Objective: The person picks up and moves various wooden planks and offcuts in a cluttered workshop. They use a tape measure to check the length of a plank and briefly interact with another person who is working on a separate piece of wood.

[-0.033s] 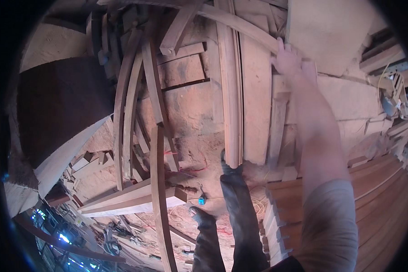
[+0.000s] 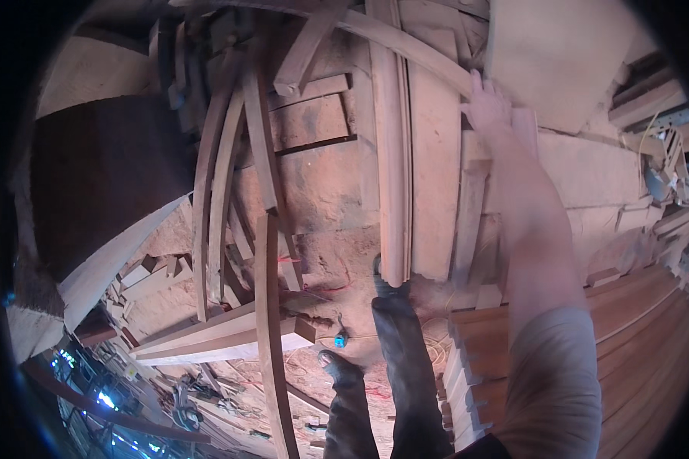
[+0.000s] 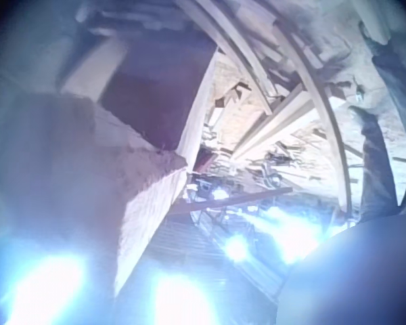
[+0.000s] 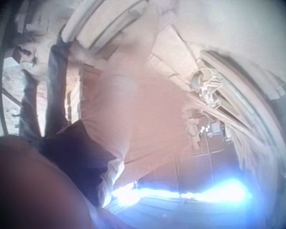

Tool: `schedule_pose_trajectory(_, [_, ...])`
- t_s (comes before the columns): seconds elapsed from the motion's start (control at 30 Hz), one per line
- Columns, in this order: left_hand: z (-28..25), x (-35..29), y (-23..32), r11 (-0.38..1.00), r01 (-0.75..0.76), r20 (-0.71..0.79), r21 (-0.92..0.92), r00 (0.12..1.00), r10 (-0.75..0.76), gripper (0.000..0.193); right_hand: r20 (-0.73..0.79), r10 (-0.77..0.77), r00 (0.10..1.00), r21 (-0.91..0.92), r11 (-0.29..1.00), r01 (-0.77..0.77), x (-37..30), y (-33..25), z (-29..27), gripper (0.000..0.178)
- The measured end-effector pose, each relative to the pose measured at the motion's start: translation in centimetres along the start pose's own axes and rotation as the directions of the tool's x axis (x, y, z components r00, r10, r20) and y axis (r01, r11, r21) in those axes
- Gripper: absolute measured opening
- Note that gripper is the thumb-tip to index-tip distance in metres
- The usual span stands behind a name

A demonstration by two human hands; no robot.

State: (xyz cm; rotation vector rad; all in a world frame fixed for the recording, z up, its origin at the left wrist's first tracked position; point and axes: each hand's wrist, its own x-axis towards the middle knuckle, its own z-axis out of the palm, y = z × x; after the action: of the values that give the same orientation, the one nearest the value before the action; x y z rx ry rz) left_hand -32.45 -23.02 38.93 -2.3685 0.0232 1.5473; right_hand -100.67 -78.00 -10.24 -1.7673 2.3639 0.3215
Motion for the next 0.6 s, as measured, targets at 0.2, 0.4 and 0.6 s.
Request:
schedule_pose_trajectory(0.2, [0.0, -2.8, -0.5, 0.998, -0.015, 0.048, -0.064, 0.999, 0.018, 0.053, 0.231, -0.215, 0.949, 0.225, 0.961, 0.163, -9.6, -4.2, -3.5, 0.065])
schedule_pose_trajectory(0.4, [-1.7, -6.9, -2.6, 0.977, -0.1, 0.121, -0.188, 0.985, 0.124, 0.049, 0.446, -0.483, 0.753, 0.887, 0.127, -0.444, -35.0, -16.8, -10.1, 0.094])
schedule_pose_trajectory(0.6, [-2.7, -9.4, -4.2, 0.934, -0.263, 0.157, -0.241, 0.939, 0.305, 0.03, 0.441, -0.515, 0.735, 0.828, -0.084, -0.555, -59.8, -21.8, -16.5, 0.089])
